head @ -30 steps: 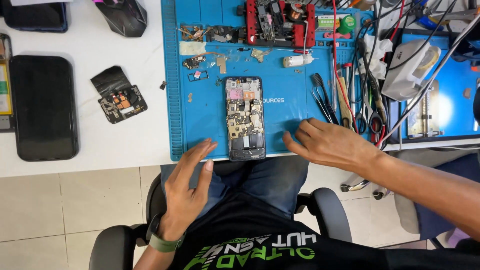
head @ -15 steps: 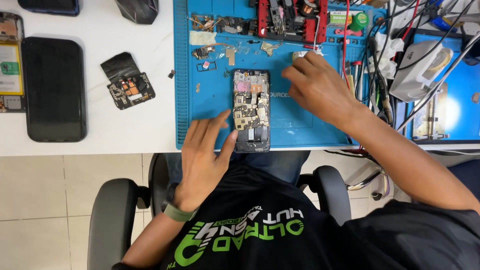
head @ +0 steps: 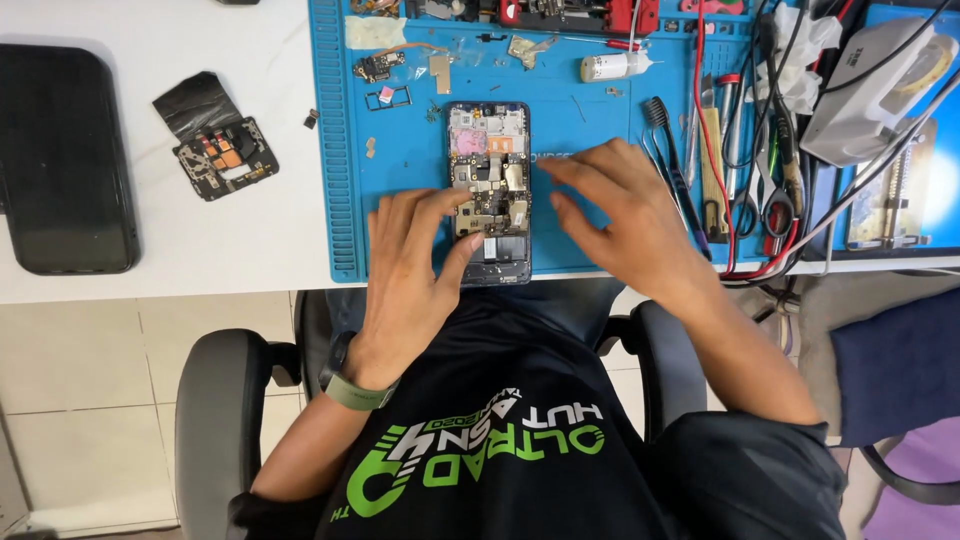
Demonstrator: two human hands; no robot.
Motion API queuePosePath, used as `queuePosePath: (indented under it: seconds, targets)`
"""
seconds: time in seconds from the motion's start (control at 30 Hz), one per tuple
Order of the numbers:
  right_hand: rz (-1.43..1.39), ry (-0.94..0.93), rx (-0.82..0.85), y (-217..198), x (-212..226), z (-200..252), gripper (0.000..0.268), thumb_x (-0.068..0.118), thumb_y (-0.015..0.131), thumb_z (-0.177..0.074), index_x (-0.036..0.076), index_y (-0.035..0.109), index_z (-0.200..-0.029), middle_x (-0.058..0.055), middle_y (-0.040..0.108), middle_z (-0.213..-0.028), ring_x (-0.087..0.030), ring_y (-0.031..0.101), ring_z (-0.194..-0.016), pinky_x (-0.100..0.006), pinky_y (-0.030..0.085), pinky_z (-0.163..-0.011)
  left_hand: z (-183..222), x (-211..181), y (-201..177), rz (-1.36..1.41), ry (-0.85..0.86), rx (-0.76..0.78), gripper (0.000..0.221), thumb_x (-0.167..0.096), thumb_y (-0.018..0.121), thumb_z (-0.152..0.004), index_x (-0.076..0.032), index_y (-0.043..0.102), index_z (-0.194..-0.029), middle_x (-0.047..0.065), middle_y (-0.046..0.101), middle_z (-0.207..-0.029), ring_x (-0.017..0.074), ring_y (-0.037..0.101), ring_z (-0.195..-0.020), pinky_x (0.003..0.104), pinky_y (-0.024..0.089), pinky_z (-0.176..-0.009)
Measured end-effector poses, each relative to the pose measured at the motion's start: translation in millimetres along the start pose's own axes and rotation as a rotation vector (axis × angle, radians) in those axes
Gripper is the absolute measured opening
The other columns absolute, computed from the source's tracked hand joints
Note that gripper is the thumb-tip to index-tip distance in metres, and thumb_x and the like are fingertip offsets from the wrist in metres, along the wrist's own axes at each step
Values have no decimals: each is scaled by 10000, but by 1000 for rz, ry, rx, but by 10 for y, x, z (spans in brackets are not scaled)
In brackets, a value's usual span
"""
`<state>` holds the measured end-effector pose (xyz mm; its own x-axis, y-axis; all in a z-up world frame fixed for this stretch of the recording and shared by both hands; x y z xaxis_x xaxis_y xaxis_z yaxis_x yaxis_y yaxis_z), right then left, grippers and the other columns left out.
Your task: Disassembling a mobile phone motherboard by removing internal metal shielding using precision cutters.
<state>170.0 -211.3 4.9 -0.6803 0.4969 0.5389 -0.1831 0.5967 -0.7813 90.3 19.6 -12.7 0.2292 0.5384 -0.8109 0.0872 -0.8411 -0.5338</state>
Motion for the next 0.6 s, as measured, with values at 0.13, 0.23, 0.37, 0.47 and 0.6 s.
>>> queuePosePath:
  seconds: [0.13,0.23,0.37,0.47,0.6]
  targets:
    - [-185,84,-90,113,175,89,288,-18,733,-1064,-4,767,-1350,-134,755,-1066,-340,700,-965,-449,579,-856,33,-3,14,155,-12,-38,352,13,729,-1089,-88,643,-1415,76,584,-1121,336,709,-1045,494,580,-920]
    - [-281,179,-118,223,237,211,376,-9,789,-1019,-3,728,-1390,-135,785,-1083,-330,739,-983,-441,616,-863,48,-54,-4,238,-48,-69,354,61,727,-1075,-92,655,-1387,85,584,-1095,349,767,-1009,495,657,-898]
    - [-540,273,-201,245,401,205,469,-87,802,-989,-62,664,-1436,-191,760,-1110,-333,753,-1014,-492,655,-921,133,-61,11,719,-224,-194,329,61,758,-1025,7,665,-1336,107,562,-1030,295,792,-886,464,748,-796]
    - [-795,316,-239,185,495,189,491,-53,831,-968,-81,655,-1426,-164,735,-1121,-242,722,-997,-383,664,-905,110,-286,-158,849,-196,-222,442,91,772,-1021,8,586,-1413,115,548,-1090,228,703,-947,398,742,-846]
    - [-1054,293,-284,106,668,113,493,29,836,-967,-103,642,-1401,-239,769,-1158,-282,820,-903,-337,754,-862,169,-246,-196,1175,-99,-143,1112,-278,978,-832,-132,328,-1723,161,515,-1554,242,692,-1285,374,650,-1066]
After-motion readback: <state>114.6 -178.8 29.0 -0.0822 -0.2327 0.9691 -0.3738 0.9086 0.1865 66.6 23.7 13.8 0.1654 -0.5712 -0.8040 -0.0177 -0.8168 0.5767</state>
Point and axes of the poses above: each hand's wrist, its own z-axis away from the middle knuckle, its own y-axis out of the palm, x = y × z, the point moved 4 cm from there along -z, towards the middle knuckle
